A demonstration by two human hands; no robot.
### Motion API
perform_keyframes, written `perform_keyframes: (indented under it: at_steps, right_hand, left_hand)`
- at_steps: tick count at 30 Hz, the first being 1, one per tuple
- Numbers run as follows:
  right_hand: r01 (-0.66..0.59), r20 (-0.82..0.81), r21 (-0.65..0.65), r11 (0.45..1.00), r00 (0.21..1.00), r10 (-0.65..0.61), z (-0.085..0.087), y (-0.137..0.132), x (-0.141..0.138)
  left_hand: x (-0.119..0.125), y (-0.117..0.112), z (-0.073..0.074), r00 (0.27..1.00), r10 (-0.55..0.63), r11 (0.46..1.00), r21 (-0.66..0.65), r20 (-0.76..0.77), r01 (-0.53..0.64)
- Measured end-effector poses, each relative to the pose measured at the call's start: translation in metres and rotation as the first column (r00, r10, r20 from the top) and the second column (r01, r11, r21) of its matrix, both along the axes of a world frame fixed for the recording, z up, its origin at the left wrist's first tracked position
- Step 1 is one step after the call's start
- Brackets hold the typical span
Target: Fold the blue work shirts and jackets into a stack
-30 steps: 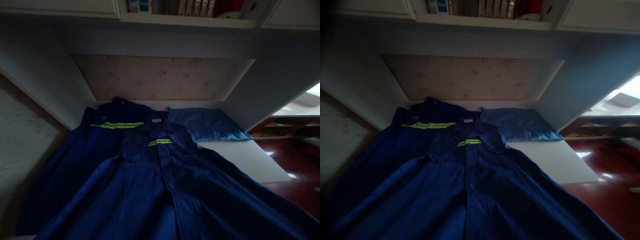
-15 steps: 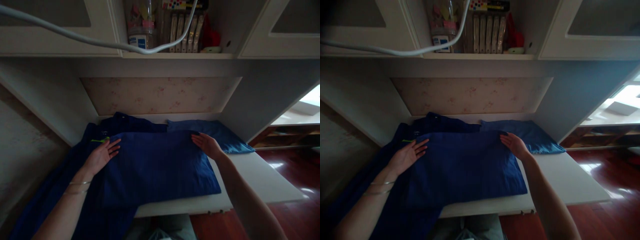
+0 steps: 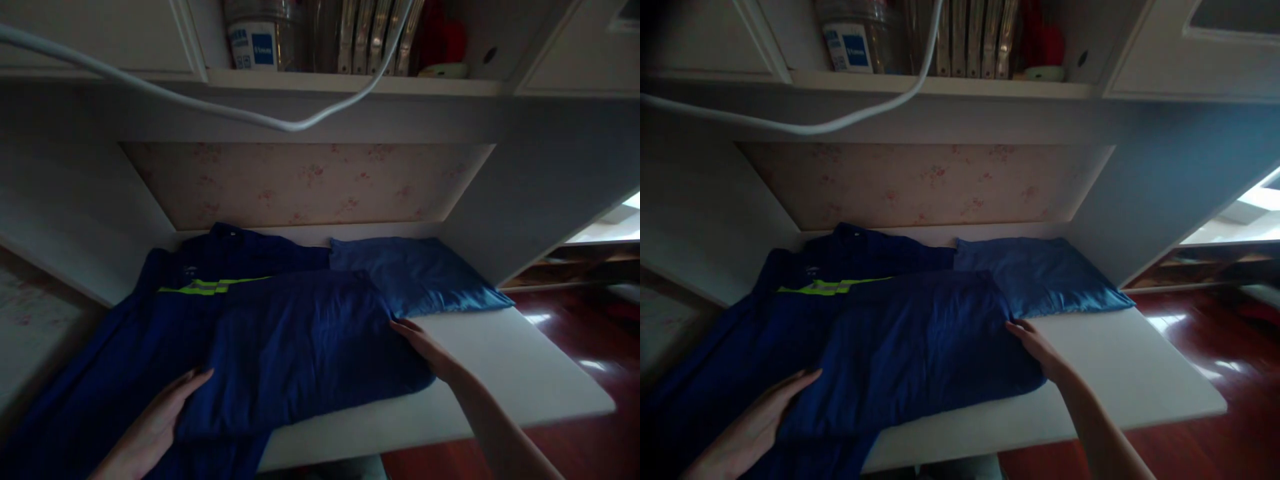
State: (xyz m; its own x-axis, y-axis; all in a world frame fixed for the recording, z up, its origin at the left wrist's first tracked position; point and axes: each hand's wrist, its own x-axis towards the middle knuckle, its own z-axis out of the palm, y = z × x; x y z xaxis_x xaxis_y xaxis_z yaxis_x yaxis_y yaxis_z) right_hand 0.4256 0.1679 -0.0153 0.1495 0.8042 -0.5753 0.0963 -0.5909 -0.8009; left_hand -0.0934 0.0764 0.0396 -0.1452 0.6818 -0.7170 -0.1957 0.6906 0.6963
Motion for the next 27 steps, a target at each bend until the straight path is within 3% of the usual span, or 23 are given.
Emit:
perform_keyframes:
  at_steps: [2,4,8,12,15,19,22,24,27]
  right_hand:
    - [0.026,-0.073,-0.058,0.998,0.997,-0.03,0.01,0.005,-0.014]
    - [0.029,-0.052,-0.055,0.998,0.998,-0.031,0.015,0.014,-0.027]
    - [-0.087,-0.033,0.107,0.99,0.995,0.092,0.007,0.024,-0.043]
    - [-0.039,-0.047,0.241,0.97,0.998,0.052,0.01,0.034,-0.046]
    - [0.019,-0.125,0.249,0.968,0.992,0.012,0.036,0.056,-0.037]
    - [0.111,-0.112,0.36,0.926,0.991,-0.076,0.085,0.105,0.002]
    - [0.203,-0.039,0.478,0.855,0.977,-0.21,0.117,0.14,0.056]
    - [0.24,0.024,0.52,0.82,0.955,-0.294,0.134,0.159,0.1]
    - [0.231,0.23,0.488,0.842,0.896,-0.379,0.153,0.179,0.161]
  left_hand:
    - [0.013,0.009,0.008,0.999,-0.045,0.998,-0.037,-0.03,0.044]
    - [0.028,0.021,0.013,0.982,-0.103,0.994,-0.05,-0.158,0.096]
    - [0.047,0.036,0.012,0.942,-0.222,0.974,-0.008,-0.253,0.228]
    - [0.058,0.046,0.016,0.989,-0.082,0.996,0.013,-0.12,0.084]
    - [0.075,0.067,0.037,1.0,-0.007,1.0,-0.021,-0.015,0.006]
    - [0.122,0.111,0.082,0.999,0.02,0.987,0.162,-0.035,-0.014]
    - [0.171,0.145,0.107,1.0,0.017,0.927,0.375,-0.006,-0.013]
    - [0.206,0.167,0.11,0.999,-0.009,0.859,0.512,0.043,-0.014]
    - [0.256,0.2,0.089,0.992,-0.116,0.816,0.575,0.052,0.065]
